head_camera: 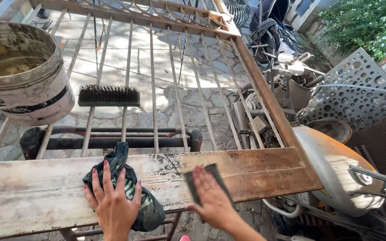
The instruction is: Sanding a metal gate frame with sandpaper and wiping it with a cloth to prepare the surface.
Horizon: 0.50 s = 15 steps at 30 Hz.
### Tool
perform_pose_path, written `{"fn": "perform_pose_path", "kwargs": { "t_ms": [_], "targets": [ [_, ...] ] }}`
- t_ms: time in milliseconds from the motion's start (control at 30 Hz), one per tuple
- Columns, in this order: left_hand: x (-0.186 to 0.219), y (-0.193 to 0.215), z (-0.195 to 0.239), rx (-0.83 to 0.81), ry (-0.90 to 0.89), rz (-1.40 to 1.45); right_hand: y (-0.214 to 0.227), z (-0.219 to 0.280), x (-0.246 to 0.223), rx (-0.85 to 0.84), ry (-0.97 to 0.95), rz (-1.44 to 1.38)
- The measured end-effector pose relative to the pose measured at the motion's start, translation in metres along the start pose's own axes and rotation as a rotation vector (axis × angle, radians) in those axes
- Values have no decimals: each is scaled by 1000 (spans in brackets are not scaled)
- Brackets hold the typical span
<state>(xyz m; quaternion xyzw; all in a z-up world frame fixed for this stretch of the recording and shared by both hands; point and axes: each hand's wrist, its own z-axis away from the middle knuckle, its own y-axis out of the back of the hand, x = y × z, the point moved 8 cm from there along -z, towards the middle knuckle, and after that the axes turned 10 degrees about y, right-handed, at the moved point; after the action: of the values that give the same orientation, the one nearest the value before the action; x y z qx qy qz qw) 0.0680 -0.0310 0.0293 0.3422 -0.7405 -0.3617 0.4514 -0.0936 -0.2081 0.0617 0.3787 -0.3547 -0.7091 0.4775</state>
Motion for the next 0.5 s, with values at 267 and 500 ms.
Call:
{"fn": "perform_pose_path", "kwargs": {
  "t_ms": [267, 500],
  "targets": [
    [6, 9, 4, 24, -24, -3, 13, -36, 16, 291, 28, -53],
    [2, 2, -1, -3, -19, 2, 5, -28, 70, 465, 30, -7]
  ]
}}
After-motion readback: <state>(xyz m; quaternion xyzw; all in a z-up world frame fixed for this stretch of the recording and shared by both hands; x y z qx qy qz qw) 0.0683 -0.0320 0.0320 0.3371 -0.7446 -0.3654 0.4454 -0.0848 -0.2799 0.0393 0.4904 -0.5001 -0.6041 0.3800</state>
